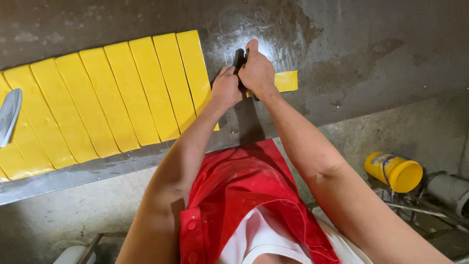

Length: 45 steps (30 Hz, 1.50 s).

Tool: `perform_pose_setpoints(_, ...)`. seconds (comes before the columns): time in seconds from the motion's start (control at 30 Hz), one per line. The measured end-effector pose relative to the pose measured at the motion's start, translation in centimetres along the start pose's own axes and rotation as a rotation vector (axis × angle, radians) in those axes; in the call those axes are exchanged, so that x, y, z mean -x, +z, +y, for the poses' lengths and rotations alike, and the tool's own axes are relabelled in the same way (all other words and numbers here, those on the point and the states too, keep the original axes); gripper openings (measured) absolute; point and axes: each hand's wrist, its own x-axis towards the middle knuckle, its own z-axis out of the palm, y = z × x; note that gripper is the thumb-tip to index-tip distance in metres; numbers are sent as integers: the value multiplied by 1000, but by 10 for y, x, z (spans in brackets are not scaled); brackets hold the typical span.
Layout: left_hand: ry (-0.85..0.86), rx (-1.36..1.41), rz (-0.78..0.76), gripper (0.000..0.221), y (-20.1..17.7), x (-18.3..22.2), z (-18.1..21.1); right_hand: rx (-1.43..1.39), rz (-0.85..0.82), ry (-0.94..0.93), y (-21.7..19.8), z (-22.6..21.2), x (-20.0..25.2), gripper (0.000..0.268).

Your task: The person takes dough strips, cuts them into smaller pieces using a dough scraper, and gathers the cut pieces onto a pile.

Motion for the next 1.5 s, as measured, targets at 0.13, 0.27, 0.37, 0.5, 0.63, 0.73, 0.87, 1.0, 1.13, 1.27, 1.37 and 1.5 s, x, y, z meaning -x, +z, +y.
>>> perform_pose_setpoints(0.13, -11, -47, -41, 20, 4, -1, -7, -42, 26, 3, 4, 4, 1, 45)
perform_pose_setpoints(0.27, 12, -76, -5, 33, 8, -2, -7, -96, 155, -13, 17, 10, -4, 41)
perform_pose_setpoints(0.37, 24, -116, -94, 34, 2, -5, -5, -80, 177, -59, 25, 1, -53, 34)
perform_pose_setpoints(0.5, -31, -47, -131, 41, -6, -1, 5, -60, 194, -131, 5, 6, -80, 41)
perform_pose_setpoints(0.63, 48, -114, -75, 49, -4, -2, 9, -6, 64, -68, -7, 16, -31, 42)
perform_pose_setpoints(0.73, 40, -171, -89, 38, 1, 1, 10, -12, -4, -11, -5, 19, -11, 44)
perform_pose_setpoints(0.87, 11, -181, -139, 28, 0, 0, 8, -31, 67, -44, -1, 22, -2, 45)
perform_pose_setpoints(1.0, 23, -242, -186, 25, 1, -5, 9, -66, 124, 18, 13, 18, -3, 45)
perform_pose_setpoints(1.13, 49, -180, -139, 42, 3, -1, 4, -115, 179, -16, 15, 22, -51, 36)
perform_pose_setpoints(1.27, 73, -157, -120, 71, -2, -4, 12, -42, 171, -85, -7, 24, -63, 40)
perform_pose_setpoints(1.37, 74, -215, -184, 46, 1, -4, 17, -23, 65, -11, -6, 29, -19, 42)
perform_pose_setpoints(1.5, 77, -204, -195, 55, 4, -6, 13, -60, 89, -27, -4, 34, -7, 42)
